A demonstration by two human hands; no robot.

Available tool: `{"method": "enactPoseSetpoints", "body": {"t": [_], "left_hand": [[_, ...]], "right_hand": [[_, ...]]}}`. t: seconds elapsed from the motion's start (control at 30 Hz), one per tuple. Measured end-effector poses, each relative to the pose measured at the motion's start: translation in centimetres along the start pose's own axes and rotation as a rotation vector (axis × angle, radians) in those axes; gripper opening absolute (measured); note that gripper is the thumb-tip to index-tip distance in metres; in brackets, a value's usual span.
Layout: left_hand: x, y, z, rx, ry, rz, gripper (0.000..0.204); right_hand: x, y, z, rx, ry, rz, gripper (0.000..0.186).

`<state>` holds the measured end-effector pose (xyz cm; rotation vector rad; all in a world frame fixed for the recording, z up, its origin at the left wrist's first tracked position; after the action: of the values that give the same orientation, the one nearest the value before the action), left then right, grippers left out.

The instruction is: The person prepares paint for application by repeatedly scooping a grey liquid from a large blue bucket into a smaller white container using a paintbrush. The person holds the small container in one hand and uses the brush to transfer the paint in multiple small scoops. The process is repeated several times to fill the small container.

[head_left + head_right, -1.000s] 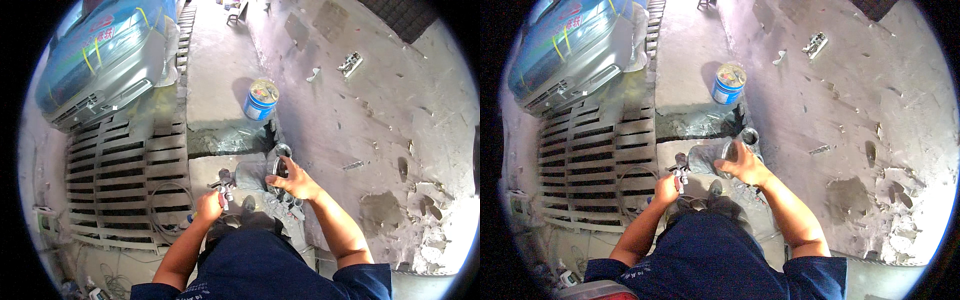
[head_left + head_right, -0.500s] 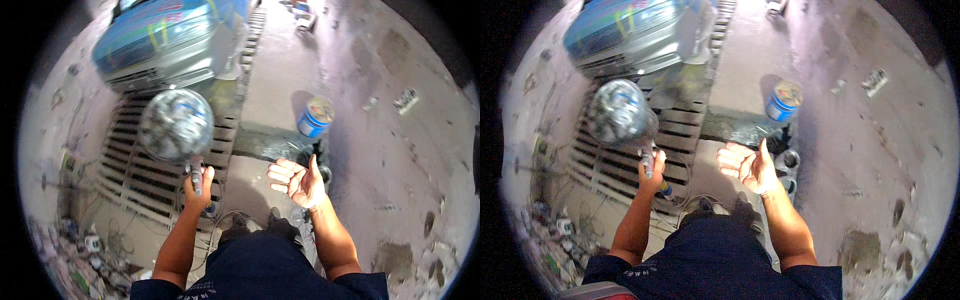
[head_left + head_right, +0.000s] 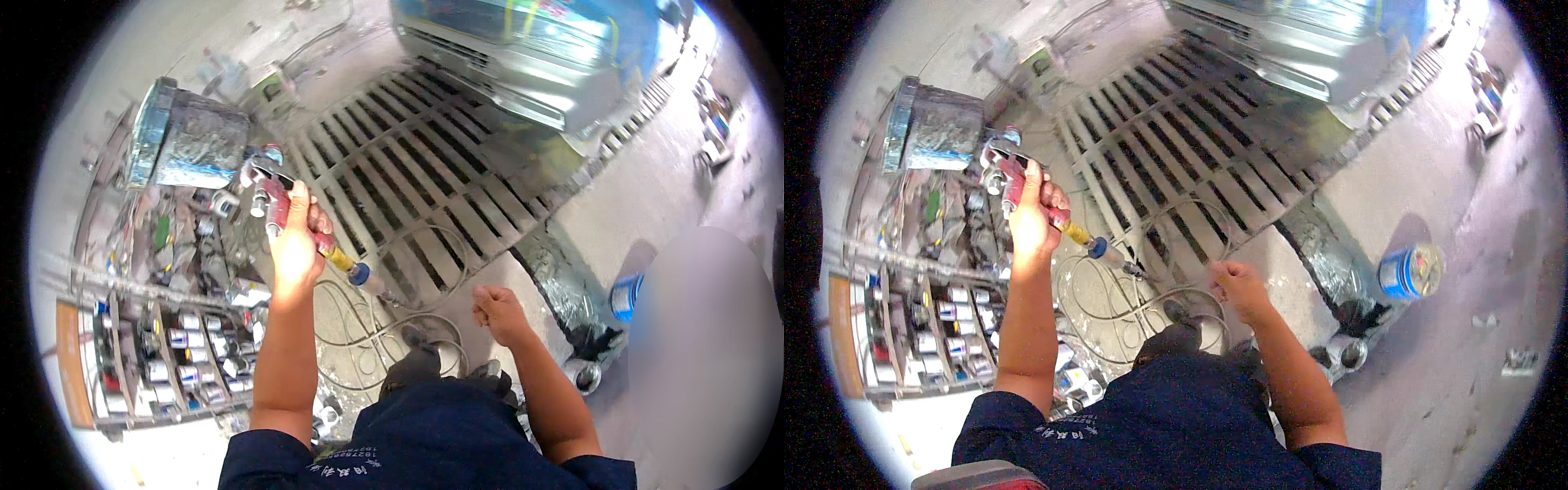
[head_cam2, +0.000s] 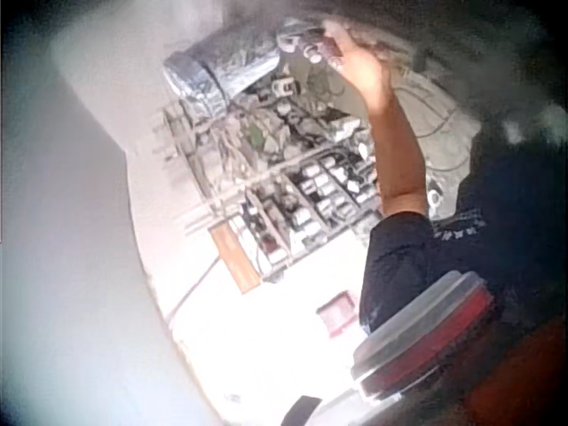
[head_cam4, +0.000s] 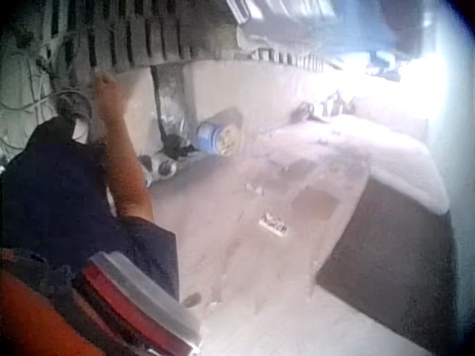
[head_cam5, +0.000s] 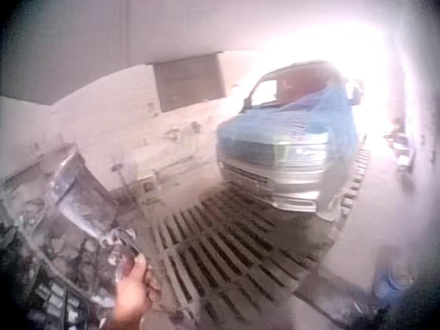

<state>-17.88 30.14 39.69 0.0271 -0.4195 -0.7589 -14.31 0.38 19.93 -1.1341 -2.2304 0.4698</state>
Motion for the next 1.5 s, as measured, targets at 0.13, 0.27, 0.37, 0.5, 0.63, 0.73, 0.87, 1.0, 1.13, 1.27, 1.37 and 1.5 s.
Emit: {"method": "enactPoseSetpoints", "body": {"t": [0.13,0.27,0.37,0.5,0.63,0.73,0.87,1.0,1.13,1.27,1.37,1.5], "left_hand": [[-6.7,2.6,4.4,0.072,-0.046,0.075,0.027],[-12.0,5.8,8.3,0.143,-0.051,0.193,0.028],[-16.3,8.4,10.8,0.183,-0.081,0.220,0.028],[-20.9,11.6,12.6,0.188,-0.150,0.210,0.026],[-25.6,13.9,15.2,0.217,-0.180,0.289,0.033],[-28.1,15.3,16.3,0.228,-0.219,0.348,0.035],[-32.6,16.9,17.9,0.296,-0.200,0.393,0.033],[-36.8,18.8,18.7,0.336,-0.181,0.485,0.030],[-40.5,23.0,18.5,0.361,-0.152,0.540,0.028],[-44.6,29.8,16.9,0.377,-0.127,0.597,0.027],[-46.5,35.3,15.7,0.343,-0.097,0.598,0.028],[-49.0,41.7,14.1,0.329,-0.039,0.758,0.029]], "right_hand": [[8.5,4.5,0.2,-0.050,-0.317,-0.099,0.024],[17.9,9.3,-0.7,-0.400,-0.593,-0.313,0.037],[26.4,11.1,-2.3,-0.506,-0.876,-0.362,0.048],[34.9,12.5,-4.0,-0.388,-0.788,-0.629,0.050],[40.2,13.9,-4.1,-0.389,-0.905,-0.698,0.044],[43.2,15.6,-4.3,-0.520,-0.897,-0.711,0.040],[47.9,18.0,-3.8,-0.525,-0.918,-0.690,0.041],[52.2,20.8,-3.7,-0.545,-0.902,-0.763,0.041],[56.7,25.8,-4.4,-0.541,-0.899,-0.851,0.043],[61.3,33.1,-5.2,-0.480,-0.896,-0.908,0.043],[64.1,38.6,-6.3,-0.462,-0.860,-0.965,0.042],[67.5,44.8,-7.6,-0.332,-0.896,-1.009,0.041]]}}
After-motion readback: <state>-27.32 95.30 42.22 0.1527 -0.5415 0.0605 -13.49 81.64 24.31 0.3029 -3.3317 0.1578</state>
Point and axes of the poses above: each hand's wrist, its own y-axis towards the middle knuckle, its own x-axis out of the palm, z = x × y, the point moved 6 cm from there along y, towards the middle knuckle, and after that the axes turned 9 degrees about x, right-handed, at the moved point
